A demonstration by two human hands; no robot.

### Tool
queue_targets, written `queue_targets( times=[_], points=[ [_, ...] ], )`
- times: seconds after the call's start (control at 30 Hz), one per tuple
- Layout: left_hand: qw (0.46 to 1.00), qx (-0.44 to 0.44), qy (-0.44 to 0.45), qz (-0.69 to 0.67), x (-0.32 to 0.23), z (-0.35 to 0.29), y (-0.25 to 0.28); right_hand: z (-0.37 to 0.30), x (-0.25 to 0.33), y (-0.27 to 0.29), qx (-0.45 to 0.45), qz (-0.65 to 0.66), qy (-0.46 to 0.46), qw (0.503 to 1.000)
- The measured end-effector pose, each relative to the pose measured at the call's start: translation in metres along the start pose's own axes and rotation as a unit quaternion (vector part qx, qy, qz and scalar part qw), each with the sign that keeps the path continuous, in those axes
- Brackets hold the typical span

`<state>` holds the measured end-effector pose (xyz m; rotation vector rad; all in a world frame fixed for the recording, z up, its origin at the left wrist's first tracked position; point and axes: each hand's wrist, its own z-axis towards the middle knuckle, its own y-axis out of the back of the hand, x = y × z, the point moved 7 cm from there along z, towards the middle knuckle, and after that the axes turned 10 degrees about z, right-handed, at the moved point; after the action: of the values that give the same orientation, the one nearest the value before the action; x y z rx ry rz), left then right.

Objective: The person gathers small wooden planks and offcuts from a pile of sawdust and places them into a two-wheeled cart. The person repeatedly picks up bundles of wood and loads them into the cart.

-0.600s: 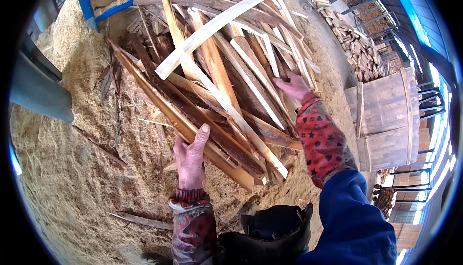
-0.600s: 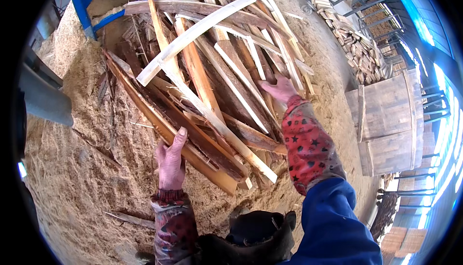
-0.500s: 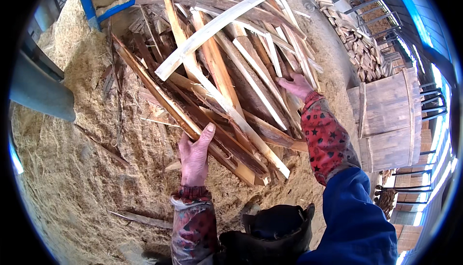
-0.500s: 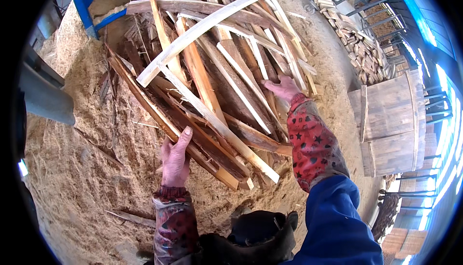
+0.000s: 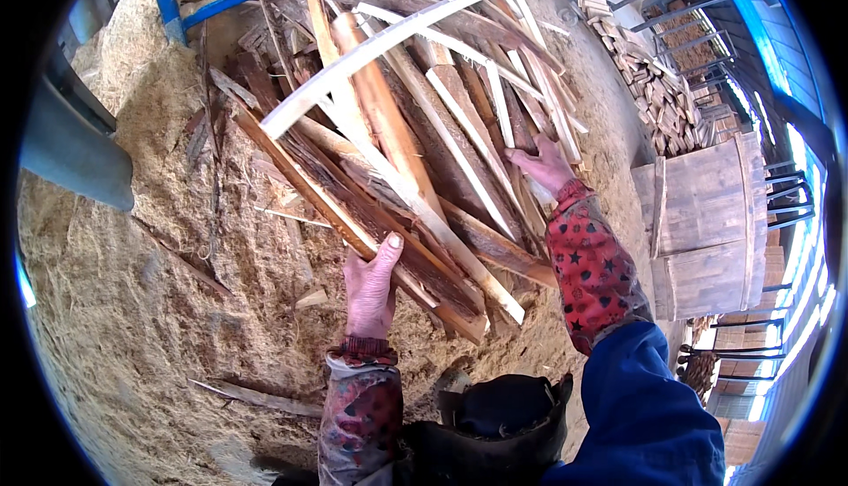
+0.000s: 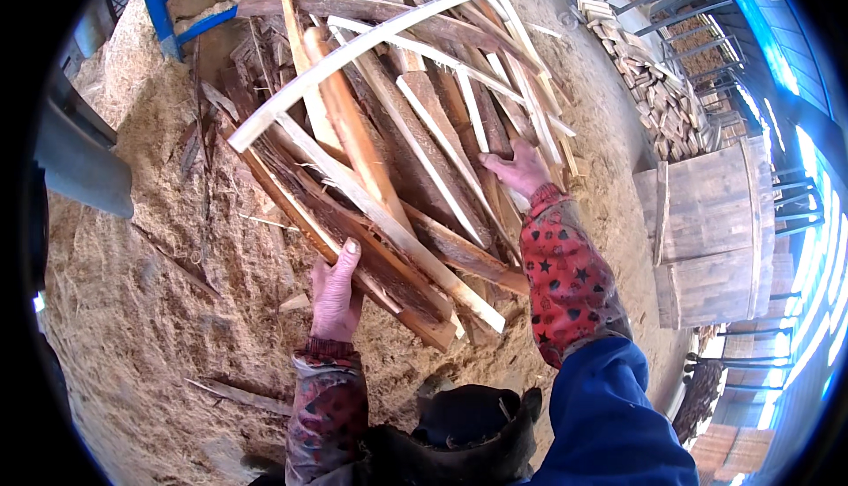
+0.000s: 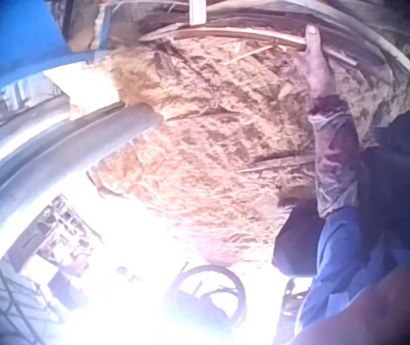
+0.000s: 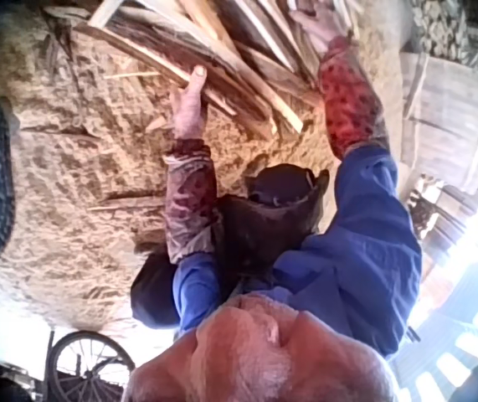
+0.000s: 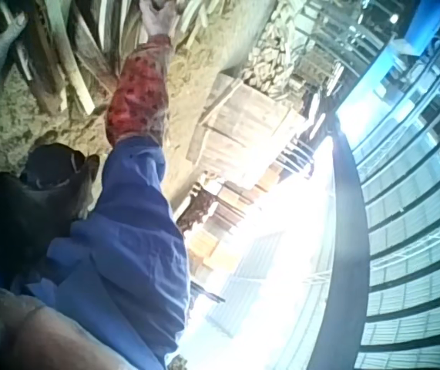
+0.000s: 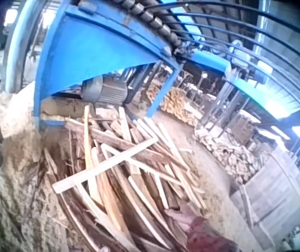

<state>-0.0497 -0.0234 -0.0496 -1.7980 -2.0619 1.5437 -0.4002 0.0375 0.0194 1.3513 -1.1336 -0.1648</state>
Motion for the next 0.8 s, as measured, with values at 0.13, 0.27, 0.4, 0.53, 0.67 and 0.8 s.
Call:
queue_targets(
  times=[0.13,0.27,0.4,0.53,0.67,0.8],
  points=[
    [1.0,0.002,0.001,-0.005,0.008,0.004,0.0,-0.008,-0.008,0.003,0.047,0.075,-0.043,0.995],
    [1.0,0.012,-0.004,0.021,0.01,0.002,0.002,-0.015,-0.011,-0.009,0.034,0.101,-0.078,0.991],
    [0.999,0.017,-0.009,0.025,0.006,0.003,0.003,-0.025,0.008,-0.01,0.073,0.062,-0.07,0.993],
    [1.0,-0.006,-0.021,0.011,0.0,0.0,0.001,-0.043,0.0,-0.011,0.073,0.103,-0.136,0.983],
    [0.995,-0.075,-0.04,0.054,-0.018,0.002,0.039,-0.072,0.019,-0.041,0.106,0.096,-0.11,0.984],
    [0.991,-0.121,-0.006,0.064,-0.018,-0.003,0.051,-0.08,0.032,-0.043,0.147,0.142,-0.089,0.975]
  ],
)
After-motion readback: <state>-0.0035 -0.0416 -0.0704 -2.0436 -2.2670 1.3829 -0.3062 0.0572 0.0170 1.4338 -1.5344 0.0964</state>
